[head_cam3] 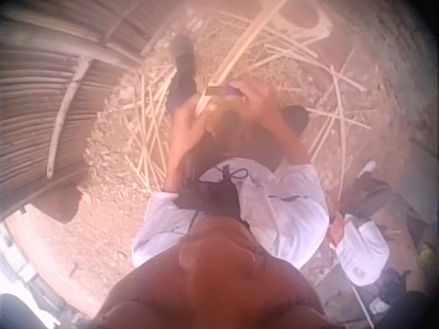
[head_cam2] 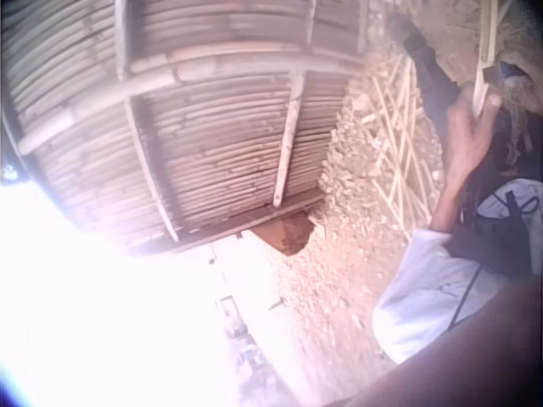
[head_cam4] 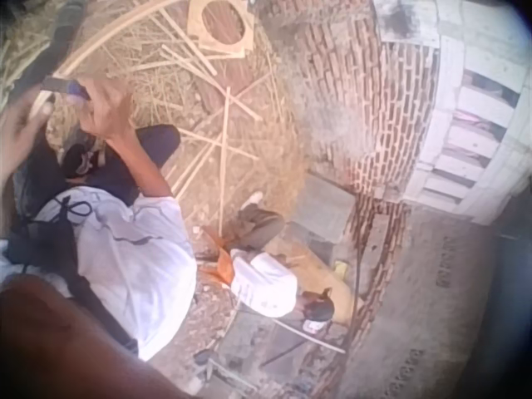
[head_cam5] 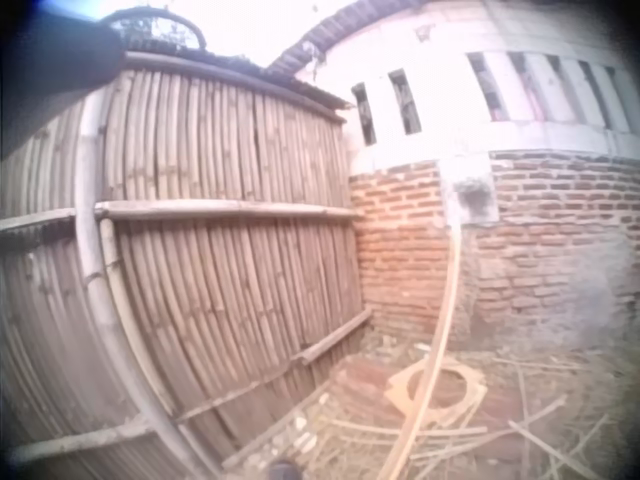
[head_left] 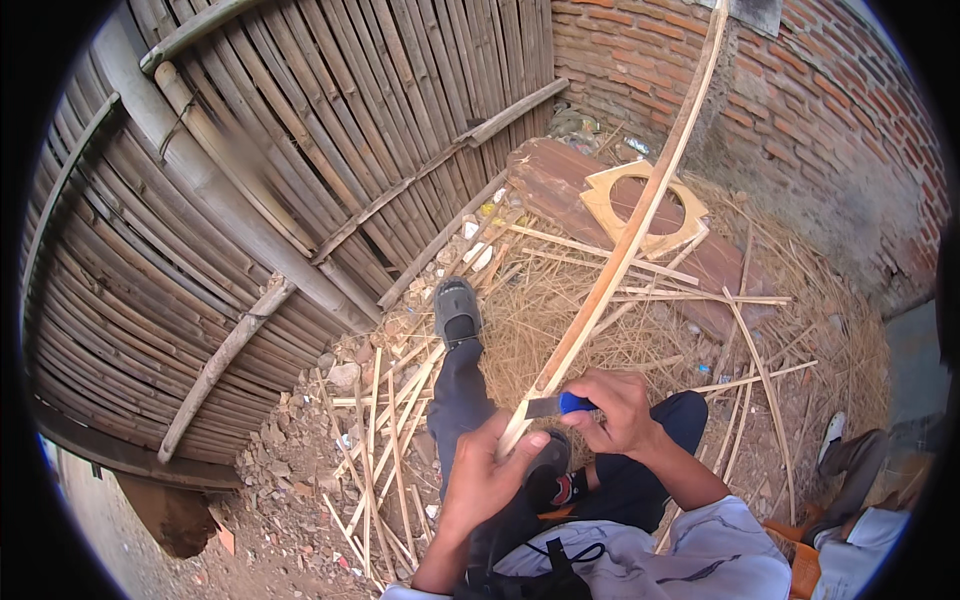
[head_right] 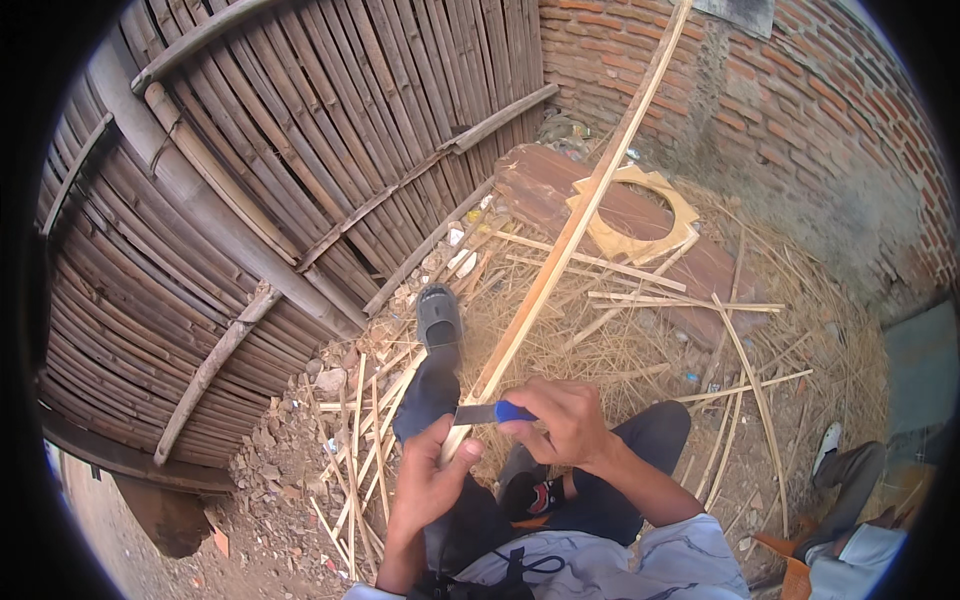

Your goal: The person sits on the ground and uses a knife to shave a long, thin strip of bamboo. They hold the bamboo with their left hand and scrape the surface with the knife in their right hand, creating fine shavings that fall to the ground.

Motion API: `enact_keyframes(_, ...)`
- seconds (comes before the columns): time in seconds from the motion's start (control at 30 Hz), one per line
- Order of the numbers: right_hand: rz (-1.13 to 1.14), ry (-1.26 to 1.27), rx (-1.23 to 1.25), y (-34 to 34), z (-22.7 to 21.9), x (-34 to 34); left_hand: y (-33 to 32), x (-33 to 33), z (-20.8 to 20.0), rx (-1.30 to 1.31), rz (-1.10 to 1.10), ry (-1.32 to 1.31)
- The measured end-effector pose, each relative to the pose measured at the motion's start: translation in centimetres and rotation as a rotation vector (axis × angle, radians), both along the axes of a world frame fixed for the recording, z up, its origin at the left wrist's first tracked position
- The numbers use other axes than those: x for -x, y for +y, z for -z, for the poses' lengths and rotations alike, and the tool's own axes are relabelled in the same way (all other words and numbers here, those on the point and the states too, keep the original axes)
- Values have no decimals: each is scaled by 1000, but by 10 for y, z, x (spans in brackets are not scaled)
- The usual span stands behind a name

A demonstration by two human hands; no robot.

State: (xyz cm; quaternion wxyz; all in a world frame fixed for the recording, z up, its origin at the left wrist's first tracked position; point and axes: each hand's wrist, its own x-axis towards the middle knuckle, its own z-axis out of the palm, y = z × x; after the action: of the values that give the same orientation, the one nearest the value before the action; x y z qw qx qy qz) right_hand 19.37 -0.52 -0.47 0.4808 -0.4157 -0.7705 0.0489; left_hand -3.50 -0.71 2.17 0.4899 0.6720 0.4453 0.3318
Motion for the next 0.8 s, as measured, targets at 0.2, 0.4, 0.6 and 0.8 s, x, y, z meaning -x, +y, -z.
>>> enact_keyframes(0.2,30,-7,-54,-4,-2,8,-2,2,-3,-5,65,-22)
enact_keyframes(0.4,9,16,-78,-1,-11,14,-1,4,-8,-66,93,0)
enact_keyframes(0.6,51,-57,-63,1,-15,17,-2,4,-7,-117,37,7)
enact_keyframes(0.8,246,-25,-96,8,2,3,-5,19,10,12,85,109)
